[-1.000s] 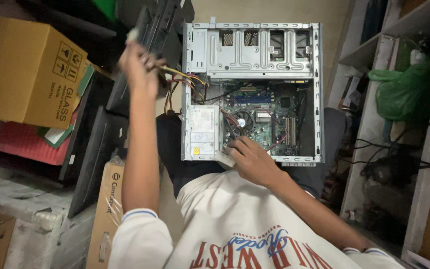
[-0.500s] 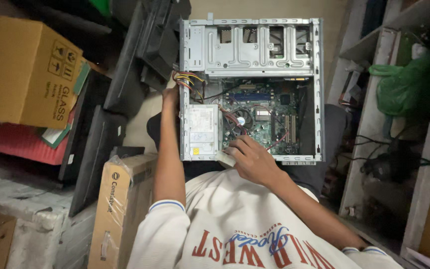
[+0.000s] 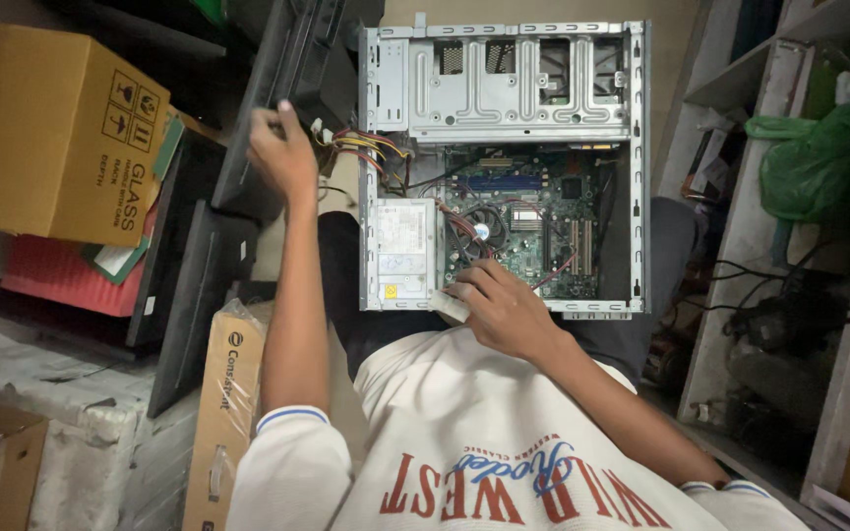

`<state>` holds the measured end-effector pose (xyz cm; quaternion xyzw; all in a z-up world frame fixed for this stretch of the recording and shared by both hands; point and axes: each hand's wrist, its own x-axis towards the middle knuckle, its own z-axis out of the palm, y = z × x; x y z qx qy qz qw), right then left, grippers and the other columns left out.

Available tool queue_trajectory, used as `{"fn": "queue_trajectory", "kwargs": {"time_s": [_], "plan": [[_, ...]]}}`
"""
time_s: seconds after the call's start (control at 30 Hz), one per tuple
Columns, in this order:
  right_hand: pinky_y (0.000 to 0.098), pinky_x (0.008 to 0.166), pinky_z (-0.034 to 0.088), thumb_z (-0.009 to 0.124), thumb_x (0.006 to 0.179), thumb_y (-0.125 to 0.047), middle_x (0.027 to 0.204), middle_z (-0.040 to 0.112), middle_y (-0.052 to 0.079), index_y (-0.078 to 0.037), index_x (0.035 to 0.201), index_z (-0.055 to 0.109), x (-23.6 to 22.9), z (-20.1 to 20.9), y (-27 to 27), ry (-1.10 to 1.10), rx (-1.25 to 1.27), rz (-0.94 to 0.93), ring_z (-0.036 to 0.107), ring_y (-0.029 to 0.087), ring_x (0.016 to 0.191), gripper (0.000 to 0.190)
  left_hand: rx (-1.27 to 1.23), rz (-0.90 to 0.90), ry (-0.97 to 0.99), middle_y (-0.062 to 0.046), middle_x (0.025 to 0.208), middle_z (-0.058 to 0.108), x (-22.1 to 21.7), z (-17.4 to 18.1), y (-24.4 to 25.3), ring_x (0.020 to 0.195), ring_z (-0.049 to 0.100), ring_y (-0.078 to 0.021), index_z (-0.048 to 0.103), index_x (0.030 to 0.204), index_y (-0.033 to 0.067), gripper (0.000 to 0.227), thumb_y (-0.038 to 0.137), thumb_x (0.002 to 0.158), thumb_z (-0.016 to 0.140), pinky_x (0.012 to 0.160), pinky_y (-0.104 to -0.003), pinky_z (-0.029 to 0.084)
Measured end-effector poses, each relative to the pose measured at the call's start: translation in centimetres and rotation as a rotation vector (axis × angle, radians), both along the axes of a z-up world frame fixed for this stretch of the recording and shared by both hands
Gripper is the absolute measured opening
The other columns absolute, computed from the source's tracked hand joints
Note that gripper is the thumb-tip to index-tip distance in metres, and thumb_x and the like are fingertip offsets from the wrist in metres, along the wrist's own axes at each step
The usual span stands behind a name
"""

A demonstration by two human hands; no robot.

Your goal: The person sits on the floor and works inside an open computer case. They disconnect cables, remove a white connector, and use a toothbrush to clean the connector and other internal components.

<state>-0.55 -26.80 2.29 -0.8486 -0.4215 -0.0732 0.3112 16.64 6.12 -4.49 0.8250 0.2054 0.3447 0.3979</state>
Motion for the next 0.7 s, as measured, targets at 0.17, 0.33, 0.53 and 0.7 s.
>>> {"fn": "queue_trajectory", "kwargs": {"time_s": [0.17,0.33,0.53,0.7], "plan": [[0.04,0.089,0.055,0.07,0.062,0.005,0.108,0.064,0.01,-0.003,0.111,0.065,0.1,0.1,0.0,-0.011,0.004,0.0,0.062,0.032,0.105,0.05,0.249,-0.602,-0.193,-0.015,0.089,0.072,-1.3,5.2,-9.2,0.078,0.073,-0.0334,0.066,0.101,0.0084,0.022,0.015,0.08,0.066,0.072,-0.044,0.059],[0.0414,0.089,0.053,0.068,0.064,0.004,0.107,0.063,0.011,-0.003,0.11,0.064,0.0,0.0,-0.2,-0.024,0.01,-0.007,0.061,0.033,0.105,0.046,0.578,-1.326,0.212,-0.012,0.116,0.071,-0.5,1.8,-20.9,0.111,0.066,-0.0335,0.063,0.127,0.0091,0.041,0.015,0.086,0.067,0.091,-0.05,0.055],[0.0436,0.09,0.053,0.067,0.065,0.001,0.107,0.061,0.014,-0.001,0.105,0.061,-0.2,-0.4,-0.4,-0.04,-0.003,-0.023,0.059,0.035,0.106,0.04,0.902,-1.566,0.343,-0.014,0.11,0.07,-1.1,-3.7,-27.5,0.104,0.068,-0.0364,0.068,0.111,0.0071,0.038,0.024,0.078,0.075,0.077,-0.051,0.056],[0.0437,0.093,0.053,0.067,0.065,0.001,0.109,0.061,0.014,-0.001,0.105,0.06,-0.1,-0.7,-0.4,-0.047,0.015,-0.023,0.059,0.036,0.11,0.04,0.703,-1.514,0.031,-0.011,0.09,0.072,1.0,-0.5,-26.8,0.084,0.072,-0.0364,0.076,0.088,0.0133,0.012,0.018,0.082,0.068,0.063,-0.051,0.057]]}}
